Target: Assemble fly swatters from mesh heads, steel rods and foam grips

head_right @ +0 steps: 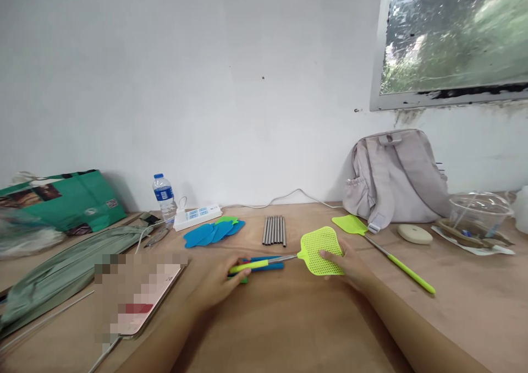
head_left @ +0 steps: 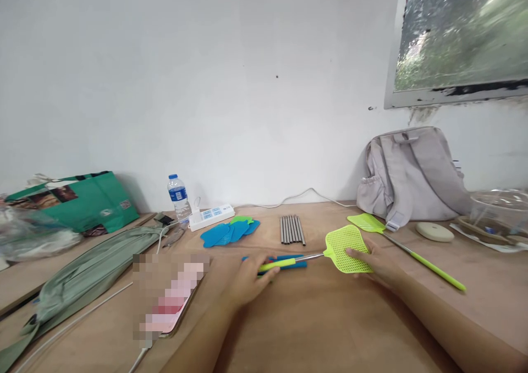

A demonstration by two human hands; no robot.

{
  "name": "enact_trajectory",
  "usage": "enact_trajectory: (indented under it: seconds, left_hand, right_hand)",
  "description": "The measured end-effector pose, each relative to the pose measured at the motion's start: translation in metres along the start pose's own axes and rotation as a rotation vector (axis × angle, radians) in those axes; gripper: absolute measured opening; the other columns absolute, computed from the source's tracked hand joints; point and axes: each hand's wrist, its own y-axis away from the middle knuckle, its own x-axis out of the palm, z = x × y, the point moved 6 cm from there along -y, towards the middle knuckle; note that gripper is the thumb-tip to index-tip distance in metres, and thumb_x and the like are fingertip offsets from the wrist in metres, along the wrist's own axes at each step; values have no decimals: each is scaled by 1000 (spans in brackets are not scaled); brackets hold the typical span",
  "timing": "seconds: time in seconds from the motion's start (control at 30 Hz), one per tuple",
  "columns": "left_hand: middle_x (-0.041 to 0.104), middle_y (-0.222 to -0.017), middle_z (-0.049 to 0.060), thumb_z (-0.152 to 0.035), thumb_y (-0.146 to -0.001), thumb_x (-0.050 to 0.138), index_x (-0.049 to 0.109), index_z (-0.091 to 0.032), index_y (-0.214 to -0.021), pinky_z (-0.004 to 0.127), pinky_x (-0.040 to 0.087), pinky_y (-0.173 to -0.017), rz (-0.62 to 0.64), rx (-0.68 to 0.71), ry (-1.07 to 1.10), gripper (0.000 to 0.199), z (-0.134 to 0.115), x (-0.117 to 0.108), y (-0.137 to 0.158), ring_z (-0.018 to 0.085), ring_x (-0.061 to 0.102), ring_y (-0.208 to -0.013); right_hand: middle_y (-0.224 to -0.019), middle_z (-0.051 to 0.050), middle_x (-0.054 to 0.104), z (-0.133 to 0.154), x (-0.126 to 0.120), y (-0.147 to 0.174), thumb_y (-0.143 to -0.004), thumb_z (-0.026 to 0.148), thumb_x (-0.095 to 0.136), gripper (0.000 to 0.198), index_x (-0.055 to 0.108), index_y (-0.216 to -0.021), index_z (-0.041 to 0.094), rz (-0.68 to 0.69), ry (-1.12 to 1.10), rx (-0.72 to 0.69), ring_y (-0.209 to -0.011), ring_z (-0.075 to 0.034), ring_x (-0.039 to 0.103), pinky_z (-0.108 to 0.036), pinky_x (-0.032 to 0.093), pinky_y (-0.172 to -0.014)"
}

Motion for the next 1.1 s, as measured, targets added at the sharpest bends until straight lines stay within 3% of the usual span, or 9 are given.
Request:
enact_trajectory:
  seconds: [0.13,0.27,0.4,0.57,0.73,0.83,0.93,1.0,1.1]
  left_hand:
    - [65,-87,4,-40,-85,36,57,-23,-99,28,42,-65,153,120,-421,30,-28,-1,6,20,59,-77]
    - [66,-83,4,-40,-87,33,57,-23,-94,26,42,-61,138,157,-541,31,-33,-4,8,19,60,-73]
    - [66,-81,4,-40,-88,31,57,-22,-93,25,42,-59,135,186,-603,32,-27,7,9,19,61,-71]
    - [65,-78,4,-39,-89,28,56,-21,-94,25,42,-64,63,211,-545,34,-28,19,8,18,59,-73]
    - [65,-78,5,-37,-90,24,55,-20,-98,28,40,-63,21,87,-495,37,-24,9,4,20,58,-72]
    - [63,-76,6,-37,-90,22,55,-19,-97,29,39,-63,-3,5,-436,38,-18,7,2,21,57,-73]
    - [62,-78,4,-34,-91,20,51,-19,-97,26,38,-61,-11,-10,-234,35,-21,18,5,18,56,-71]
    - [61,-83,3,-33,-91,21,47,-19,-101,25,39,-62,24,35,-83,31,-31,30,9,16,56,-73]
    - [60,-97,4,-33,-90,24,42,-20,-106,25,40,-68,118,108,-9,27,-50,46,15,16,55,-83]
  right_hand:
    - [-75,-1,63,1,10,5,-63,34,69,49,45,-103,20,39,24,24,-60,-18,61,-24,48,-37]
    - [-74,-1,63,6,17,11,-65,34,68,42,47,-99,20,87,28,34,-60,-16,61,-24,48,-40]
    - [-77,-1,63,6,15,13,-64,33,69,46,46,-102,22,92,25,72,-61,-17,60,-24,47,-39]
    - [-78,-6,64,5,2,8,-71,48,56,38,53,-99,22,93,-198,74,-59,-18,59,-27,46,-42]
    - [-87,0,66,18,-2,5,-77,59,38,38,60,-95,33,134,-518,-112,-68,-17,62,-36,48,-72]
    - [-93,-2,66,15,25,10,-72,54,52,36,61,-98,31,340,-332,-132,-71,-18,63,-39,45,-77]
    - [-113,-7,58,10,63,23,-62,42,68,57,52,-115,29,484,-103,-193,-92,-22,59,-40,41,-84]
    - [-120,-8,52,9,84,33,-66,46,64,60,46,-120,28,437,-52,-229,-99,-22,55,-39,42,-85]
    - [-106,-6,59,4,97,44,-77,54,47,41,55,-104,23,197,112,-213,-100,-21,53,-35,39,-88]
